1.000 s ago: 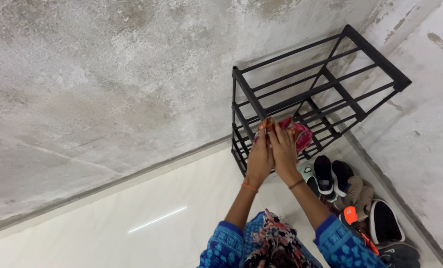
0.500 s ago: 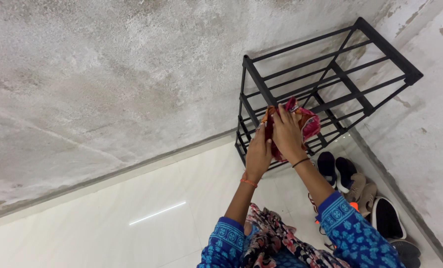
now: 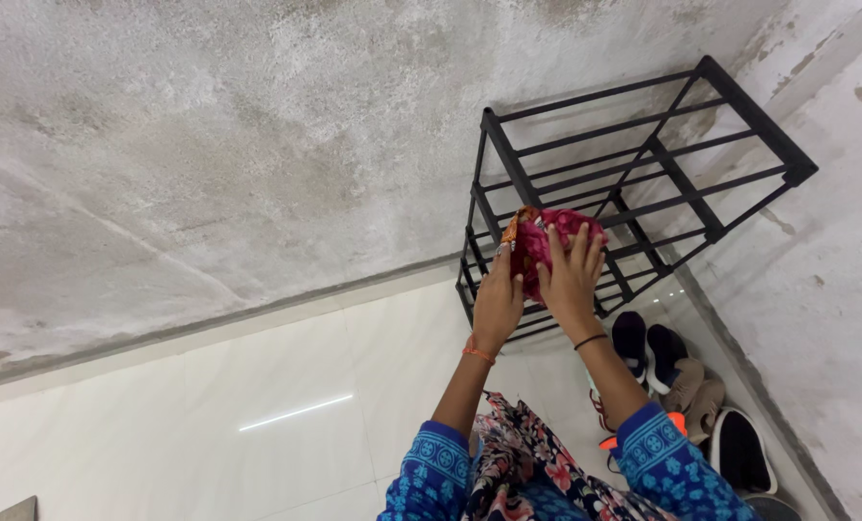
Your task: The person removes multiple pairs of shoes from a black metal shoe rack and places them on the floor. Then, using a patterned cloth, the person wipes the metal bars of the empty shoe rack.
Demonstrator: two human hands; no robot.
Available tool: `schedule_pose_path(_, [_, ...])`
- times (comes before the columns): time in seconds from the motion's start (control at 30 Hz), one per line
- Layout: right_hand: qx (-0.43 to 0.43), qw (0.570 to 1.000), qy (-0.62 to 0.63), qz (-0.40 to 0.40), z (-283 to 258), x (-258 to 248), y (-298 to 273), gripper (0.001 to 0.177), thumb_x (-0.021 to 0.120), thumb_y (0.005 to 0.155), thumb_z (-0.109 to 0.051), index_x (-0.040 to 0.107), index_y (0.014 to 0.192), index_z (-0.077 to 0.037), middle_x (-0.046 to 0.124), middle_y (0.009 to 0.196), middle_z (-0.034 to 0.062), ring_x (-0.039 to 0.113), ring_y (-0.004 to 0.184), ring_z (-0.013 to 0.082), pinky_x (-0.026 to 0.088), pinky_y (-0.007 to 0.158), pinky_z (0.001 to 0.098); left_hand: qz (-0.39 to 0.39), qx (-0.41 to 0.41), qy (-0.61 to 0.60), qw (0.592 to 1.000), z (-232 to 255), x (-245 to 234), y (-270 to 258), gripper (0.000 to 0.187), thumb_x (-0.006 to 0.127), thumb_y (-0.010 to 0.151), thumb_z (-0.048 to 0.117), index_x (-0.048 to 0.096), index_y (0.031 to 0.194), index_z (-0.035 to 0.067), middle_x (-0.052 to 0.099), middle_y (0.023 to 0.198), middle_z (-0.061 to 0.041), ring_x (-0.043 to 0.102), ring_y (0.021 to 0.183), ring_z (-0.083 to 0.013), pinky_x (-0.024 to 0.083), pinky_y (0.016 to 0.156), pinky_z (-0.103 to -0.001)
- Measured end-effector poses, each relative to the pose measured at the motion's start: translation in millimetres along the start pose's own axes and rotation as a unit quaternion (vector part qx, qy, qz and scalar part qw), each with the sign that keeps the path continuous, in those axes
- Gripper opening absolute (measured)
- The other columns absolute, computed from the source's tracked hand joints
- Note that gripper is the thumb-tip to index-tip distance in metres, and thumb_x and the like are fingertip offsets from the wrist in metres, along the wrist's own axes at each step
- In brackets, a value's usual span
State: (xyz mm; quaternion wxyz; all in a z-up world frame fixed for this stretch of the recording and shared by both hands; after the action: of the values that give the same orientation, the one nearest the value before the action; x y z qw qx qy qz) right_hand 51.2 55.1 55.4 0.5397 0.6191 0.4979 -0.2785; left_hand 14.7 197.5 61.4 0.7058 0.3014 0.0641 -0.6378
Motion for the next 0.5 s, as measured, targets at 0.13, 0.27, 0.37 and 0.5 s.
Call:
schedule_pose_path(0.13, [-0.003, 1.000, 0.019, -0.016, 1.5, 0.9, -6.8, 0.071, 0.066, 0.093, -0.027, 0.041, 0.159, -0.023, 0.021, 0.164, 0.0317, 0.015, 0.150, 0.0571, 0.017, 0.118, 0.0680, 0.018, 0.020, -0.017, 1.000, 18.4, 0.1, 1.4, 0.059, 0.053, 0.098, 0.008, 0.035, 0.152, -0.008, 0.051, 0.148, -0.031, 0.059, 0.123, -0.0452, 0.047, 0.104, -0.049])
schedule_pose_path(0.27, [-0.039, 0.998, 0.047, -0.003, -6.0, -3.2, -14.5, 0.066, 0.062, 0.097, -0.023, 0.041, 0.160, -0.018, 0.027, 0.164, 0.0303, 0.019, 0.151, 0.0559, 0.019, 0.121, 0.0662, 0.037, 0.048, -0.015, 0.998, 22.6, 1.3, -5.7, 0.056, 0.054, 0.100, 0.008, 0.038, 0.151, -0.008, 0.053, 0.146, -0.032, 0.055, 0.130, -0.0464, 0.045, 0.108, -0.049])
schedule_pose_path(0.37, [-0.043, 0.998, 0.046, 0.002, -9.9, -6.1, -7.2, 0.064, 0.061, 0.096, -0.023, 0.042, 0.158, -0.018, 0.027, 0.163, 0.0306, 0.019, 0.150, 0.0558, 0.019, 0.119, 0.0659, 0.031, 0.038, -0.015, 0.999, 23.7, 0.9, -2.4, 0.057, 0.055, 0.099, 0.010, 0.038, 0.152, -0.008, 0.053, 0.145, -0.032, 0.055, 0.130, -0.0459, 0.045, 0.108, -0.049])
schedule_pose_path(0.5, [-0.045, 0.998, 0.040, 0.005, -15.3, -2.9, -5.9, 0.061, 0.061, 0.098, -0.022, 0.045, 0.157, -0.019, 0.029, 0.164, 0.0277, 0.020, 0.151, 0.0523, 0.017, 0.119, 0.0679, 0.031, 0.037, 0.005, 0.999, 29.0, -11.6, 3.6, 0.053, 0.060, 0.096, 0.017, 0.050, 0.144, -0.004, 0.060, 0.136, -0.030, 0.060, 0.122, -0.0448, 0.049, 0.101, -0.049])
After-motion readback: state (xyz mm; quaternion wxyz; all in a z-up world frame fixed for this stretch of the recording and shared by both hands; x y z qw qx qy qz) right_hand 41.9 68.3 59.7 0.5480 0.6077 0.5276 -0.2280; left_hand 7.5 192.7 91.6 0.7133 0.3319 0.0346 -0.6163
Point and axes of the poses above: each hand's wrist, its own y-axis towards the middle knuckle, its own x-axis out of the palm, z = x × y, the point moved 10 cm from there along y, towards the middle knuckle
